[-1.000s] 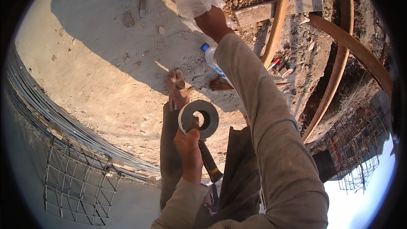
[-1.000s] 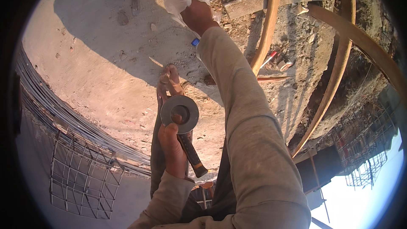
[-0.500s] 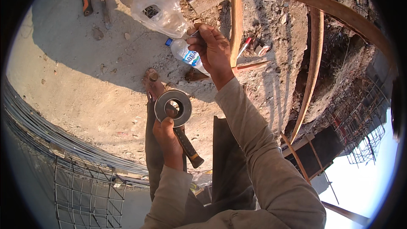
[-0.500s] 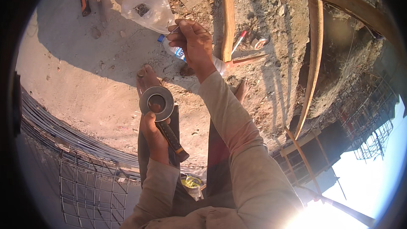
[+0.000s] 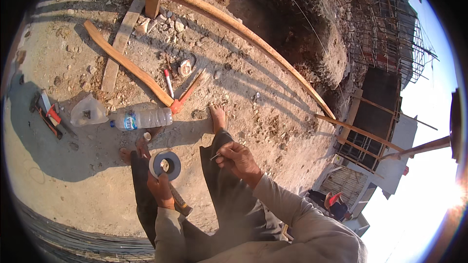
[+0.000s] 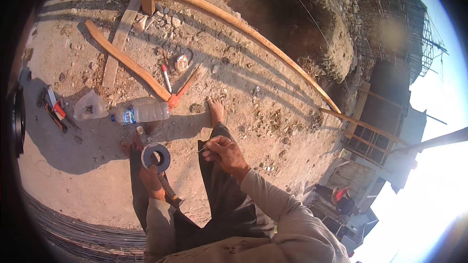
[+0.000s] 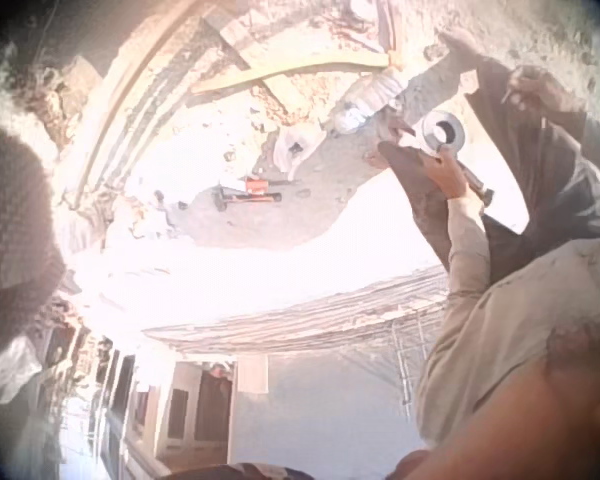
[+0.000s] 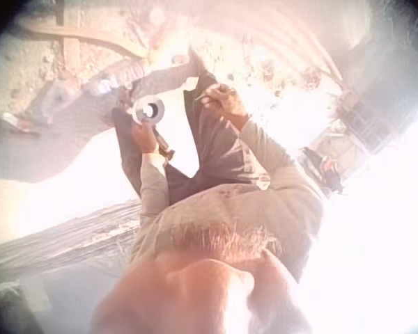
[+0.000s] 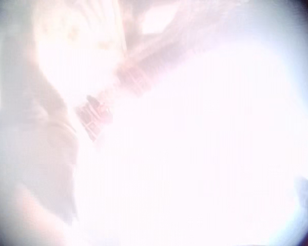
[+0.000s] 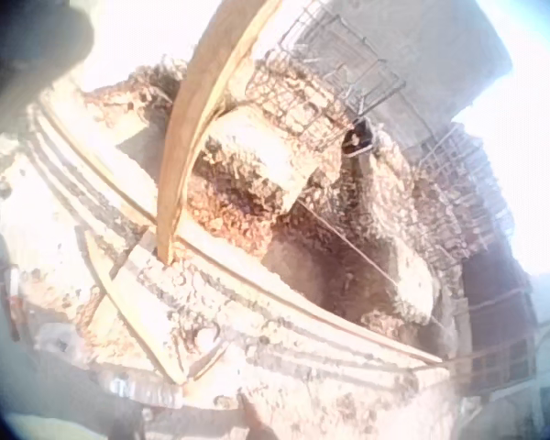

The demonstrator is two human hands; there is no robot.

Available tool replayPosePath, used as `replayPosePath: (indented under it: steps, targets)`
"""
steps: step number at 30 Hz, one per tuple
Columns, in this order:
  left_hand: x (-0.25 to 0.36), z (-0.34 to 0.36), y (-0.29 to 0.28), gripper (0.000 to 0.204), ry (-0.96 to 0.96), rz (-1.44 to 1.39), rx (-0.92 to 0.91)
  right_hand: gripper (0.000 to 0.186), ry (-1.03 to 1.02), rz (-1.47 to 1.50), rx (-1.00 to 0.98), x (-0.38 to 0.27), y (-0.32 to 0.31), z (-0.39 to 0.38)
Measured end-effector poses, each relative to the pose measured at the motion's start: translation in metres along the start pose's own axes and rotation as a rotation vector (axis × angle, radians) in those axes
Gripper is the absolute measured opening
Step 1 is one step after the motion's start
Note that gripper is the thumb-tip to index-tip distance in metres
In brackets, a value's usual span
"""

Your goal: The person nails a small wood block to a concrete wall using a hammer, then pulls a string from a roll, ties it to the nail, and stretches it across a construction site to set a layout line.

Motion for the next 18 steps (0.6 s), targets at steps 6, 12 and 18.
replayPosePath:
  steps: [6, 12, 18]
  targets:
    - [0.086, -0.122, 0.098, 0.040, 0.204, 0.278, -0.492, 0.008, -0.414, 0.452, 0.127, -0.036, -0.073, -0.166]
    - [0.112, -0.226, 0.145, 0.062, 0.199, 0.322, -0.769, 0.009, -0.401, 0.617, 0.183, -0.040, -0.038, -0.227]
    - [0.113, -0.318, 0.208, 0.051, 0.289, 0.200, -0.696, 0.018, -0.460, 0.810, -0.045, -0.101, -0.094, -0.267]
Point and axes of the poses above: each hand's wrist, its own z-axis towards the middle knuckle, its own y-axis out of the palm, x = y × z, the point moved 4 cm from there along z, towards the middle knuckle, and after that the axes turned 10 degrees about -y, right-handed, at the moved point
